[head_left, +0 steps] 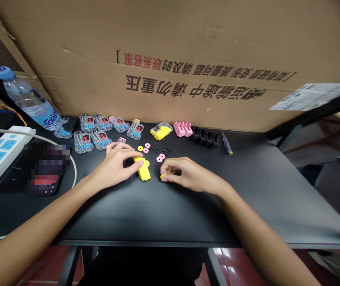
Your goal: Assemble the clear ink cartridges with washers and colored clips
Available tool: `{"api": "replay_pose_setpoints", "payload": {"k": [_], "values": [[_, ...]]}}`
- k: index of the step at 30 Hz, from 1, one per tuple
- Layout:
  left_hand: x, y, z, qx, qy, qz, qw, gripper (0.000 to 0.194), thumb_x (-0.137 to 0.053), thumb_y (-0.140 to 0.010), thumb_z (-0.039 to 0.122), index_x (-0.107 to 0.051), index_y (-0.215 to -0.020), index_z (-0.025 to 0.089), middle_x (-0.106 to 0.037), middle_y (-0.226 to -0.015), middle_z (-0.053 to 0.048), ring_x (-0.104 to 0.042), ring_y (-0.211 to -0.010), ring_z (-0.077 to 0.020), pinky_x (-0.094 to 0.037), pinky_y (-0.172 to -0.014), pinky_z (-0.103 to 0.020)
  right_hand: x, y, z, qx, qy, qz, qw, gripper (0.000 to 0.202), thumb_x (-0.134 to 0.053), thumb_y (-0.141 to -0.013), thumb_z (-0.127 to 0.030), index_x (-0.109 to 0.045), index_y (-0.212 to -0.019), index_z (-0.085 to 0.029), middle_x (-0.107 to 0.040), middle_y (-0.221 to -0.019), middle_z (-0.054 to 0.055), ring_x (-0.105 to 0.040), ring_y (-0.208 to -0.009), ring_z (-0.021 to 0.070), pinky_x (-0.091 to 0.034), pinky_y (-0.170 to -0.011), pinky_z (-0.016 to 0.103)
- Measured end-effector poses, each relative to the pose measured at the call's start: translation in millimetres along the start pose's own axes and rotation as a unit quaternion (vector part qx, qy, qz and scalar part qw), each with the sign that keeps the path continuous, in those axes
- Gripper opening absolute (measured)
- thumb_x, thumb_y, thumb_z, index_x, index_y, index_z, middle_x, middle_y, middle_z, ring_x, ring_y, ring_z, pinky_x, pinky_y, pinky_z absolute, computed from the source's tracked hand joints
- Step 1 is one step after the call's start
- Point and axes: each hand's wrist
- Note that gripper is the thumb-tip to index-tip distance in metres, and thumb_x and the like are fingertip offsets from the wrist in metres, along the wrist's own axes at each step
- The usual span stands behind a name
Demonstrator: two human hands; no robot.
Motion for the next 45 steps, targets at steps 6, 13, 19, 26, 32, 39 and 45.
{"api": "replay_pose_setpoints", "payload": {"k": [6,13,19,26,32,39,45], "values": [[-2.1,2,4,-0.011,0.01,-0.017,1.0,0.024,-0.067,-0.105,0.041,-0.083,-0.12,0.029,-0.084,-0.117,-0.004,-0.067,-0.121,-0.0269,-0.032,-0.117,-0.053,-37,-16,-13,-0.001,-0.127,0.178,0.976,0.037,-0.082,-0.091,-0.059,-0.075,-0.098,-0.023,-0.078,-0.089,0.004,-0.071,-0.076,0.0192,-0.061,-0.074,0.035],[-5.6,2,0,-0.04,0.022,0.006,0.999,0.026,-0.068,-0.106,0.043,-0.083,-0.122,0.03,-0.084,-0.116,-0.004,-0.069,-0.116,-0.026,-0.032,-0.116,-0.052,-41,-19,-8,0.007,-0.16,0.189,0.969,0.038,-0.085,-0.088,-0.058,-0.077,-0.093,-0.021,-0.077,-0.099,0.007,-0.075,-0.086,0.0211,-0.064,-0.083,0.038],[-7.0,3,3,-0.05,0.017,0.005,0.999,0.027,-0.066,-0.107,0.042,-0.082,-0.124,0.03,-0.085,-0.119,-0.005,-0.069,-0.117,-0.026,-0.033,-0.116,-0.052,-47,-21,-11,-0.016,-0.231,0.196,0.953,0.05,-0.092,-0.081,-0.056,-0.061,-0.105,-0.025,-0.074,-0.094,0.002,-0.071,-0.078,0.0163,-0.063,-0.079,0.034],[1.7,2,4,-0.056,-0.027,0.016,0.998,0.023,-0.067,-0.103,0.038,-0.083,-0.114,0.027,-0.085,-0.11,-0.004,-0.068,-0.115,-0.027,-0.03,-0.118,-0.054,-47,-19,-4,0.02,-0.095,0.24,0.966,0.03,-0.073,-0.1,-0.052,-0.066,-0.108,-0.025,-0.076,-0.1,0.006,-0.074,-0.087,0.0211,-0.064,-0.082,0.039],[17.2,-1,-8,-0.032,-0.088,0.037,0.995,0.022,-0.062,-0.098,0.034,-0.082,-0.101,0.026,-0.084,-0.102,-0.005,-0.067,-0.119,-0.0306,-0.028,-0.118,-0.057,-44,-30,-5,0.116,0.255,0.18,0.943,0.041,-0.055,-0.11,-0.033,-0.061,-0.149,-0.022,-0.068,-0.152,0.015,-0.057,-0.15,0.034,-0.042,-0.127,0.063],[15.6,-1,-9,-0.021,-0.081,0.014,0.996,0.025,-0.06,-0.103,0.036,-0.082,-0.108,0.025,-0.084,-0.109,-0.005,-0.067,-0.118,-0.0296,-0.03,-0.118,-0.057,-45,-36,3,0.148,0.351,0.124,0.916,0.04,-0.051,-0.112,-0.03,-0.064,-0.149,-0.023,-0.073,-0.148,0.011,-0.055,-0.152,0.0321,-0.031,-0.134,0.065],[14.8,0,-6,-0.09,0.018,0.027,0.995,0.027,-0.066,-0.104,0.036,-0.078,-0.123,0.022,-0.082,-0.109,-0.005,-0.072,-0.096,-0.0218,-0.051,-0.098,-0.04,-32,-22,9,0.183,0.321,0.108,0.923,0.026,-0.053,-0.112,-0.025,-0.075,-0.126,-0.022,-0.08,-0.12,0.012,-0.072,-0.114,0.0282,-0.056,-0.102,0.048]]}}
Point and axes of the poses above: each hand's wrist, its own y-axis away from the middle knuckle, its own x-axis out of the back of the hand, z = x × y
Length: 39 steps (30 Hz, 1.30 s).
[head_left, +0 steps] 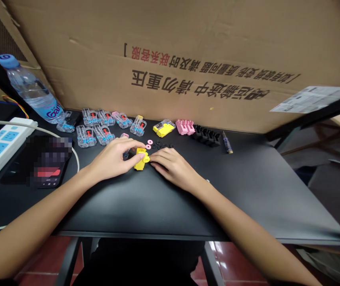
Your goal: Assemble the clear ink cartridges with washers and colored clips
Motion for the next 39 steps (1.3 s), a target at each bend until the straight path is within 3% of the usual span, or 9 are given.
{"api": "replay_pose_setpoints", "payload": {"k": [4,8,12,19,29,31,34,37,39], "values": [[-2.1,2,1,-0.122,0.022,0.005,0.992,0.024,-0.067,-0.106,0.028,-0.075,-0.126,0.019,-0.08,-0.113,-0.007,-0.073,-0.093,-0.0182,-0.053,-0.091,-0.034,6,4,4,0.007,-0.009,0.003,1.0,0.024,-0.051,-0.113,-0.022,-0.074,-0.121,-0.019,-0.079,-0.111,0.013,-0.073,-0.101,0.0267,-0.057,-0.091,0.044],[-4.9,4,1,-0.197,-0.025,-0.079,0.977,0.023,-0.073,-0.104,0.035,-0.075,-0.122,0.021,-0.08,-0.119,-0.007,-0.073,-0.104,-0.0212,-0.049,-0.096,-0.037,11,6,9,0.013,-0.046,0.006,0.999,0.022,-0.052,-0.113,-0.022,-0.072,-0.121,-0.02,-0.078,-0.11,0.012,-0.073,-0.101,0.0256,-0.06,-0.09,0.042],[-8.1,5,0,-0.205,-0.023,-0.146,0.968,0.03,-0.076,-0.101,0.045,-0.077,-0.118,0.02,-0.081,-0.117,-0.006,-0.074,-0.102,-0.0214,-0.05,-0.094,-0.036,13,9,10,0.003,-0.05,0.002,0.999,0.022,-0.052,-0.113,-0.022,-0.073,-0.121,-0.019,-0.077,-0.11,0.013,-0.073,-0.103,0.0273,-0.061,-0.091,0.043],[-6.0,3,5,-0.19,-0.067,-0.068,0.977,0.022,-0.068,-0.107,0.037,-0.078,-0.117,0.02,-0.079,-0.12,-0.009,-0.07,-0.109,-0.0231,-0.051,-0.099,-0.039,18,11,2,-0.025,-0.058,-0.026,0.998,0.024,-0.054,-0.113,-0.027,-0.074,-0.12,-0.016,-0.072,-0.118,0.015,-0.075,-0.102,0.0255,-0.063,-0.092,0.041],[-16.0,5,-2,-0.199,-0.101,-0.058,0.973,0.019,-0.064,-0.109,0.031,-0.08,-0.11,0.022,-0.079,-0.111,-0.006,-0.074,-0.102,-0.0213,-0.058,-0.087,-0.035,16,12,-4,-0.015,0.058,-0.079,0.995,0.026,-0.048,-0.111,-0.017,-0.074,-0.11,-0.014,-0.074,-0.104,0.015,-0.07,-0.096,0.0275,-0.061,-0.084,0.041],[-17.2,7,-2,-0.181,-0.095,-0.068,0.977,0.019,-0.065,-0.109,0.031,-0.081,-0.113,0.022,-0.078,-0.113,-0.006,-0.075,-0.091,-0.0178,-0.058,-0.08,-0.031,17,12,-3,-0.021,0.024,-0.061,0.998,0.025,-0.05,-0.111,-0.018,-0.075,-0.109,-0.015,-0.074,-0.102,0.014,-0.071,-0.094,0.0265,-0.06,-0.084,0.04],[-19.8,10,-1,-0.165,-0.095,-0.071,0.979,0.02,-0.064,-0.109,0.031,-0.081,-0.118,0.024,-0.078,-0.118,-0.005,-0.075,-0.083,-0.0147,-0.057,-0.073,-0.028,19,9,-1,-0.079,-0.106,0.03,0.991,0.021,-0.058,-0.11,-0.027,-0.076,-0.105,-0.018,-0.076,-0.098,0.01,-0.072,-0.087,0.0225,-0.059,-0.081,0.037],[-22.8,12,-2,-0.166,-0.097,-0.064,0.979,0.02,-0.065,-0.109,0.031,-0.082,-0.117,0.025,-0.079,-0.118,-0.004,-0.076,-0.08,-0.0142,-0.057,-0.069,-0.027,21,6,-2,-0.185,-0.254,0.1,0.944,0.02,-0.071,-0.103,-0.038,-0.078,-0.1,-0.021,-0.077,-0.095,0.007,-0.071,-0.08,0.0197,-0.058,-0.073,0.033],[-24.2,12,-3,-0.166,-0.092,-0.063,0.98,0.021,-0.065,-0.109,0.031,-0.083,-0.117,0.025,-0.079,-0.118,-0.004,-0.076,-0.081,-0.0142,-0.057,-0.069,-0.026,20,5,-5,-0.224,-0.316,0.085,0.918,0.023,-0.075,-0.098,-0.043,-0.08,-0.097,-0.02,-0.077,-0.096,0.007,-0.07,-0.078,0.0189,-0.057,-0.069,0.032]]}}
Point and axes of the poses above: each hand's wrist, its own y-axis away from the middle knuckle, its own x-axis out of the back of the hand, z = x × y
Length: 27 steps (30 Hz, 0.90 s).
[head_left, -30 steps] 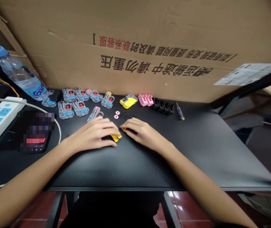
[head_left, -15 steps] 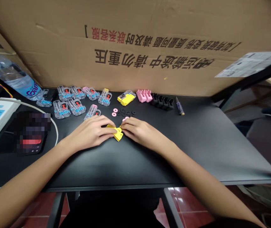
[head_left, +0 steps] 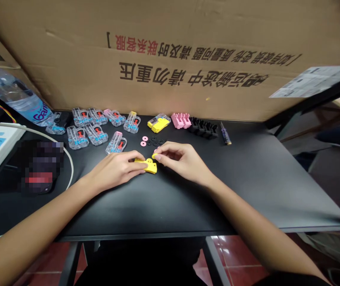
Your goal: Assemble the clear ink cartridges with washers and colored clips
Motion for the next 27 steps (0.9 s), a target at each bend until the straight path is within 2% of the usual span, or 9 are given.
{"api": "replay_pose_setpoints", "payload": {"k": [4,8,10,14,17,19,22,25,27], "values": [[-1.1,0,-1,-0.007,0.009,-0.001,1.0,0.022,-0.063,-0.11,0.03,-0.083,-0.117,0.025,-0.081,-0.118,-0.004,-0.078,-0.084,-0.0142,-0.059,-0.072,-0.025,-9,1,0,-0.025,-0.013,-0.025,0.999,0.022,-0.077,-0.094,-0.041,-0.081,-0.09,-0.019,-0.074,-0.099,0.007,-0.065,-0.072,0.0146,-0.053,-0.065,0.029],[-0.4,0,1,-0.015,-0.001,-0.003,1.0,0.021,-0.063,-0.11,0.029,-0.083,-0.115,0.025,-0.082,-0.119,-0.004,-0.079,-0.081,-0.0142,-0.057,-0.07,-0.024,-17,2,1,-0.095,-0.046,-0.037,0.994,0.024,-0.076,-0.092,-0.041,-0.076,-0.09,-0.018,-0.07,-0.077,0.002,-0.058,-0.061,0.0117,-0.047,-0.055,0.026],[0.0,-1,2,-0.017,-0.003,-0.003,1.0,0.021,-0.063,-0.11,0.029,-0.083,-0.113,0.025,-0.082,-0.119,-0.004,-0.079,-0.081,-0.0145,-0.057,-0.069,-0.024,-18,1,-1,-0.136,-0.085,-0.035,0.986,0.027,-0.079,-0.088,-0.043,-0.07,-0.092,-0.018,-0.067,-0.072,-0.001,-0.056,-0.056,0.0107,-0.046,-0.05,0.024],[0.6,-1,2,-0.017,-0.009,-0.011,1.0,0.023,-0.06,-0.111,0.03,-0.083,-0.113,0.025,-0.082,-0.12,-0.004,-0.079,-0.082,-0.015,-0.056,-0.069,-0.025,-20,1,-4,-0.203,-0.166,-0.027,0.965,0.04,-0.084,-0.081,-0.042,-0.058,-0.103,-0.022,-0.071,-0.085,-0.003,-0.051,-0.044,0.0065,-0.042,-0.037,0.021],[1.3,-1,2,-0.02,-0.012,-0.015,1.0,0.025,-0.059,-0.112,0.03,-0.083,-0.113,0.025,-0.082,-0.119,-0.005,-0.078,-0.082,-0.0146,-0.056,-0.069,-0.025,-22,0,-5,-0.223,-0.2,-0.027,0.954,0.044,-0.085,-0.079,-0.041,-0.054,-0.105,-0.024,-0.072,-0.085,-0.005,-0.043,-0.036,0.0037,-0.036,-0.032,0.02],[2.2,-1,2,-0.022,-0.019,-0.016,0.999,0.024,-0.059,-0.112,0.031,-0.082,-0.114,0.025,-0.082,-0.119,-0.004,-0.078,-0.08,-0.0139,-0.055,-0.068,-0.025,-22,0,-5,-0.228,-0.201,-0.028,0.952,0.044,-0.085,-0.078,-0.039,-0.054,-0.106,-0.024,-0.072,-0.084,-0.005,-0.042,-0.034,0.004,-0.035,-0.032,0.021],[3.2,-2,4,-0.024,-0.038,-0.007,0.999,0.023,-0.061,-0.111,0.034,-0.082,-0.114,0.025,-0.081,-0.115,-0.004,-0.076,-0.078,-0.0137,-0.053,-0.065,-0.024,-20,0,-6,-0.201,-0.147,-0.015,0.968,0.033,-0.077,-0.087,-0.042,-0.059,-0.108,-0.023,-0.072,-0.084,-0.003,-0.047,-0.037,0.0066,-0.036,-0.033,0.023],[2.3,-4,8,-0.02,-0.04,0.014,0.999,0.028,-0.062,-0.11,0.042,-0.082,-0.107,0.022,-0.079,-0.11,-0.004,-0.074,-0.075,-0.0129,-0.053,-0.066,-0.024,-17,3,-9,-0.095,-0.017,0.045,0.994,0.022,-0.067,-0.097,-0.042,-0.068,-0.101,-0.021,-0.07,-0.081,-0.001,-0.048,-0.045,0.0079,-0.039,-0.043,0.025],[1.3,-4,10,-0.015,-0.027,0.019,0.999,0.032,-0.061,-0.11,0.045,-0.083,-0.104,0.021,-0.079,-0.11,-0.004,-0.073,-0.072,-0.0114,-0.054,-0.066,-0.025,-15,6,-10,-0.018,0.062,0.061,0.996,0.02,-0.064,-0.101,-0.039,-0.072,-0.101,-0.021,-0.066,-0.074,-0.002,-0.047,-0.049,0.0091,-0.04,-0.05,0.026]]}}
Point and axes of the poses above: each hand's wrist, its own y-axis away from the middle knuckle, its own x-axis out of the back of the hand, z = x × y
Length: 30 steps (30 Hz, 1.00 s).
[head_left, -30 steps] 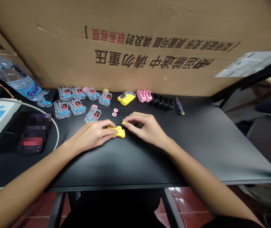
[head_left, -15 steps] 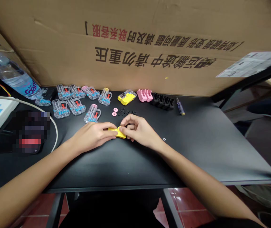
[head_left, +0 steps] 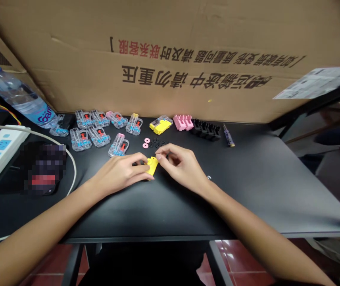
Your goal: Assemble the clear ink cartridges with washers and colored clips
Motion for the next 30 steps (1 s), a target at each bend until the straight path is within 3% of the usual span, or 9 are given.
{"api": "replay_pose_setpoints", "payload": {"k": [4,8,12,15,20,23,26,30], "values": [[5.6,-1,-2,-0.002,-0.013,0.023,1.0,0.029,-0.059,-0.112,0.039,-0.083,-0.109,0.021,-0.079,-0.106,-0.004,-0.072,-0.07,-0.0113,-0.054,-0.064,-0.025,0,4,2,0.071,0.079,-0.051,0.993,0.023,-0.061,-0.107,-0.037,-0.076,-0.113,-0.021,-0.064,-0.067,-0.003,-0.055,-0.056,0.0131,-0.044,-0.059,0.027],[25.4,-2,-14,0.054,-0.158,0.075,0.983,0.028,-0.056,-0.111,0.028,-0.083,-0.11,0.019,-0.081,-0.095,-0.006,-0.076,-0.078,-0.0179,-0.053,-0.065,-0.028,-4,5,4,0.08,0.167,-0.045,0.982,0.027,-0.068,-0.103,-0.041,-0.075,-0.121,-0.022,-0.071,-0.08,0.001,-0.067,-0.071,0.018,-0.048,-0.068,0.03],[39.4,2,-32,0.153,-0.25,0.031,0.956,0.033,-0.052,-0.11,0.029,-0.083,-0.106,0.019,-0.079,-0.083,-0.007,-0.072,-0.065,-0.0213,-0.042,-0.053,-0.03,-5,5,3,0.059,0.208,-0.044,0.975,0.033,-0.072,-0.099,-0.037,-0.072,-0.128,-0.022,-0.077,-0.098,0.005,-0.07,-0.078,0.0206,-0.05,-0.071,0.032],[37.9,5,-38,0.188,-0.214,-0.002,0.959,0.036,-0.049,-0.109,0.029,-0.083,-0.103,0.019,-0.079,-0.084,-0.008,-0.071,-0.064,-0.0216,-0.044,-0.054,-0.031,-4,5,3,0.06,0.21,-0.045,0.975,0.03,-0.071,-0.1,-0.037,-0.074,-0.125,-0.022,-0.078,-0.101,0.007,-0.07,-0.079,0.0215,-0.051,-0.072,0.033],[33.3,1,-31,0.161,-0.056,0.013,0.985,0.03,-0.053,-0.109,0.029,-0.081,-0.102,0.019,-0.077,-0.082,-0.004,-0.069,-0.066,-0.0166,-0.054,-0.07,-0.03,2,2,5,0.061,0.211,-0.063,0.974,0.024,-0.067,-0.103,-0.037,-0.079,-0.119,-0.023,-0.077,-0.104,0.008,-0.071,-0.086,0.0225,-0.051,-0.075,0.034],[35.4,-1,-27,0.13,-0.087,0.0,0.988,0.03,-0.061,-0.108,0.042,-0.08,-0.114,0.02,-0.079,-0.104,-0.008,-0.072,-0.085,-0.0216,-0.057,-0.082,-0.037,6,0,5,0.06,0.197,-0.081,0.975,0.022,-0.068,-0.102,-0.034,-0.078,-0.117,-0.022,-0.077,-0.109,0.009,-0.071,-0.09,0.0231,-0.051,-0.077,0.033],[35.7,0,-31,0.088,-0.117,-0.064,0.987,0.041,-0.073,-0.1,0.051,-0.076,-0.129,0.022,-0.075,-0.127,-0.012,-0.067,-0.116,-0.0314,-0.056,-0.098,-0.046,10,-1,5,0.062,0.174,-0.098,0.978,0.018,-0.07,-0.099,-0.031,-0.076,-0.114,-0.022,-0.077,-0.111,0.009,-0.07,-0.091,0.0228,-0.05,-0.076,0.032],[33.2,4,-39,0.069,-0.12,-0.103,0.985,0.036,-0.071,-0.103,0.042,-0.073,-0.132,0.022,-0.074,-0.125,-0.011,-0.065,-0.115,-0.0302,-0.056,-0.096,-0.044,14,-1,5,0.07,0.149,-0.117,0.979,0.017,-0.072,-0.097,-0.03,-0.072,-0.113,-0.023,-0.078,-0.106,0.007,-0.07,-0.088,0.0218,-0.047,-0.074,0.031]]}}
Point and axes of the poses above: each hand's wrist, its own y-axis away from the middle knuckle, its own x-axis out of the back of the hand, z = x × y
